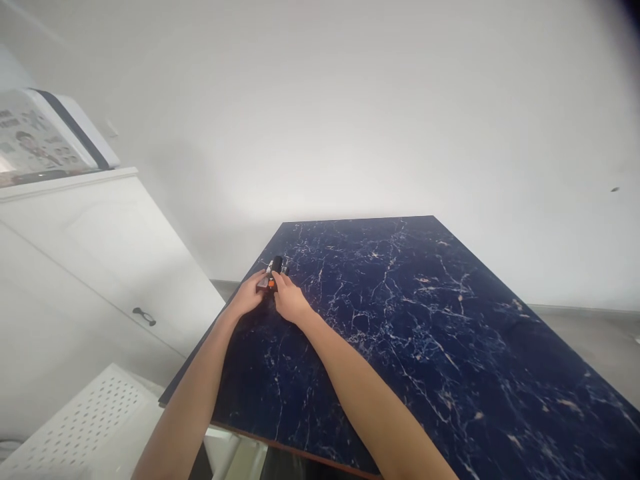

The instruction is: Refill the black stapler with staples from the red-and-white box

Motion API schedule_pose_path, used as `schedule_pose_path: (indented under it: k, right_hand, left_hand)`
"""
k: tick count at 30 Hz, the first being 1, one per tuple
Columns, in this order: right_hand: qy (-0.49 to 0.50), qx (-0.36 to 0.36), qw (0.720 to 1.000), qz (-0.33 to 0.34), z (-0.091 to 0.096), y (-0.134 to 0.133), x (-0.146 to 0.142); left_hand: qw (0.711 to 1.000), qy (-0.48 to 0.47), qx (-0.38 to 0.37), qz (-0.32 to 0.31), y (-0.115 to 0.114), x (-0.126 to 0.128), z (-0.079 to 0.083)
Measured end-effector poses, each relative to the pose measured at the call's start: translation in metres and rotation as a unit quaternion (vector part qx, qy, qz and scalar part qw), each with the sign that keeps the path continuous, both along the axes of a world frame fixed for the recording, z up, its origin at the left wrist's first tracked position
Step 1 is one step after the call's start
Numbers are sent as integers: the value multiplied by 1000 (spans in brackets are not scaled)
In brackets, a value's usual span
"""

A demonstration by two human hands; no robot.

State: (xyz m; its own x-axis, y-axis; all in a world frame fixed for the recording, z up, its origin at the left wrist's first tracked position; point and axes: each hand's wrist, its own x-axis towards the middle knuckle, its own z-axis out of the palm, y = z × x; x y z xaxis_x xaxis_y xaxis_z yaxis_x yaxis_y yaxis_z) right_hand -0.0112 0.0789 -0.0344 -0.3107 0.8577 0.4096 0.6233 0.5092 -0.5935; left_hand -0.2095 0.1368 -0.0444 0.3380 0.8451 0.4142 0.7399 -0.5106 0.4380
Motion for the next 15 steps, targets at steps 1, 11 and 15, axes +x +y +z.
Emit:
schedule_pose_path:
  k: [1,11,15]
  right_hand:
    - [-15,2,1000,14,-1,0,-1]
    - [76,12,992,-99,3,34,8]
    - [97,22,995,-29,3,77,14]
  left_hand:
    - [1000,-4,5,6,0,-2,-3]
    - [996,-80,26,19,-14,2,9]
    - [997,-79,16,16,-14,-4,3]
